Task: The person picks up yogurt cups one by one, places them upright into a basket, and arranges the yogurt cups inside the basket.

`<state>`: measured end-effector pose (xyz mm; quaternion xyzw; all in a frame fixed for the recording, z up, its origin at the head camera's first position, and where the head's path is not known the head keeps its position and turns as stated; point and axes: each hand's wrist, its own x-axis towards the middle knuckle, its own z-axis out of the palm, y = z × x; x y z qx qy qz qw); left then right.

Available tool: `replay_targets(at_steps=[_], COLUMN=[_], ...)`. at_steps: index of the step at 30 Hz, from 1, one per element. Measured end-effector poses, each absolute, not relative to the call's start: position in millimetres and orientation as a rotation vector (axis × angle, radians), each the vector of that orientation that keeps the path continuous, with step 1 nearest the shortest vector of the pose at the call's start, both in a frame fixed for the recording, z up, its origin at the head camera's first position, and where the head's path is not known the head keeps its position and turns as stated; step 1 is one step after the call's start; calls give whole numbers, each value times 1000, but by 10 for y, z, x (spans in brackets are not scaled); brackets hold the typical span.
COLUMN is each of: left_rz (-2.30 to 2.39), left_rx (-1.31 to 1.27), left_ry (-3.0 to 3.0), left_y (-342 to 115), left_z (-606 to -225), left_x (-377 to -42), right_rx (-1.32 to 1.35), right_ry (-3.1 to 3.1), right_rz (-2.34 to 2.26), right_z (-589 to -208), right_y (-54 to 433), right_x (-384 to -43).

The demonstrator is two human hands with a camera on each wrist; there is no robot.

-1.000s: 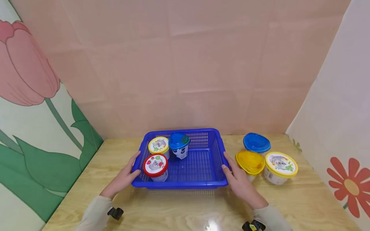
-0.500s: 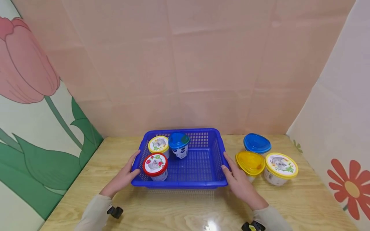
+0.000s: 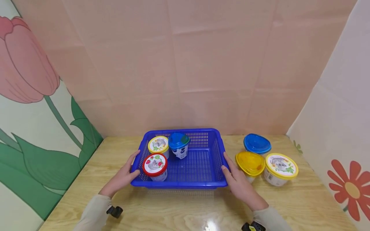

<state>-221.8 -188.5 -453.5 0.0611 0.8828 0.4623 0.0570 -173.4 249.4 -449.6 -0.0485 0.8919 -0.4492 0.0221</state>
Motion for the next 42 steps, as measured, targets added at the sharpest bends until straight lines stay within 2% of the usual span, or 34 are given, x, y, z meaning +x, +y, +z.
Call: replay_targets(at_steps=[26,35,42], left_rz=[1432,1435,1429], left_rx=[255,260,259], left_ry=[2710,2713,2706], left_y=[-1883,-1884,-1886], left_z=[-4549,-4567,-4562], left_x=[-2223,-2237,-2222], right_rx=[-135,-305,-256], right_ry=[2828,2994,3192], right_rz=[-1244,-1005,-883], right_z=[-4388,-4142,-3954], right_y=[2506,2578,2703], right_x=[-1727,-1611,-1513])
